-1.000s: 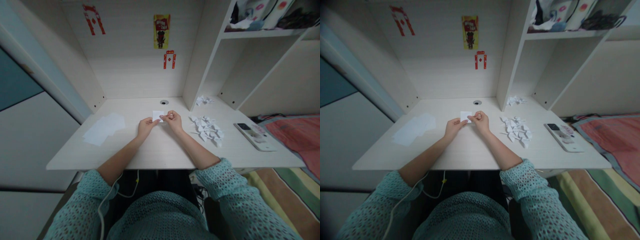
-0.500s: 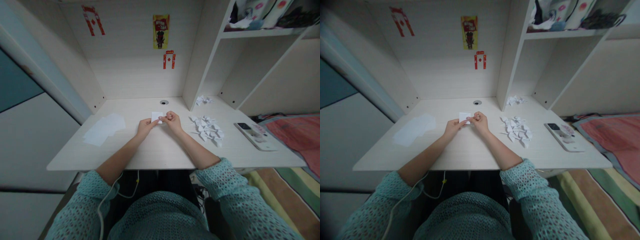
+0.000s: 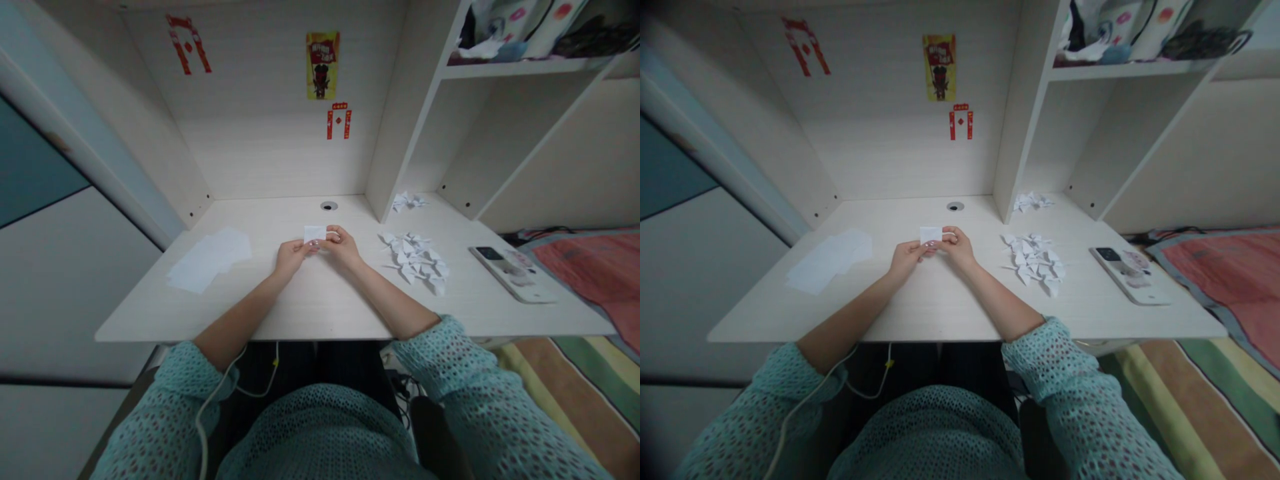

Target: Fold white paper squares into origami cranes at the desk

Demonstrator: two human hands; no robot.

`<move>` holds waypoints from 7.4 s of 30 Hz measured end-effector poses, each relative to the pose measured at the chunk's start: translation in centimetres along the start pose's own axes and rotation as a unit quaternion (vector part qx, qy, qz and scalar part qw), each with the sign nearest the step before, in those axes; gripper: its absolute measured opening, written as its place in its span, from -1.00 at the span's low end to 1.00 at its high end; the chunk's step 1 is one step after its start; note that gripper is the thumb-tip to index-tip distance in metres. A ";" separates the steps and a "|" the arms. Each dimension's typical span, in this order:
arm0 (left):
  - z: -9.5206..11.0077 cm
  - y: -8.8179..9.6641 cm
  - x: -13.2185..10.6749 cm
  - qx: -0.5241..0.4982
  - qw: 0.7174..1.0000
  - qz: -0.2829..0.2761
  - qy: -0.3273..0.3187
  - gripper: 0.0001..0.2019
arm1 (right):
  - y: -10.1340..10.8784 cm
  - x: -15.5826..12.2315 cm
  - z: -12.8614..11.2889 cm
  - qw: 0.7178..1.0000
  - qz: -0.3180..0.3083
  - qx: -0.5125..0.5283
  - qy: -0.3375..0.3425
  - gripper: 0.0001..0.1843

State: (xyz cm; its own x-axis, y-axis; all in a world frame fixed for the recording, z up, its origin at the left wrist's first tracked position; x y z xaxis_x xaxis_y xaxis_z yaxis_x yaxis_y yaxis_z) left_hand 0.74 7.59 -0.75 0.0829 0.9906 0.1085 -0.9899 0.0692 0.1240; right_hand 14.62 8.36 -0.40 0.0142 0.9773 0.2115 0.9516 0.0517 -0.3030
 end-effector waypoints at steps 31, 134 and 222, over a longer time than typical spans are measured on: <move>1.2 -0.4 0.1 -0.028 0.999 -0.024 -0.034 -0.69 | -0.3 -0.5 -4.3 0.914 -0.021 -0.348 0.205 -0.73; 2.0 1.6 0.5 -0.058 0.994 0.045 -0.084 -0.73 | 0.2 -0.2 -3.7 0.969 -0.031 -0.196 0.145 -0.76; 1.2 1.4 0.0 -0.160 0.978 0.115 -0.070 -0.74 | 1.3 0.5 0.5 0.996 0.018 0.006 -0.087 -0.65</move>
State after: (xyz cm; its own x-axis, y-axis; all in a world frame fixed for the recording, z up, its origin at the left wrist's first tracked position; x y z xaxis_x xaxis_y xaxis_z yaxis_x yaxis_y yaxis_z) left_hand -0.53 7.50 0.63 -0.1543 0.9597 0.2348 -0.9676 -0.0987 -0.2322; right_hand 15.73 9.00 -1.16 -0.0052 0.9993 0.0368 0.9475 0.0167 -0.3192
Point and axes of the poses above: each hand's wrist, its own x-axis towards the middle knuckle, its own y-axis out of the back of the hand, z = x × y, the point moved 8 cm from there along x, towards the middle knuckle, and after that the axes turned 1 degree about -y, right-handed, at the moved point
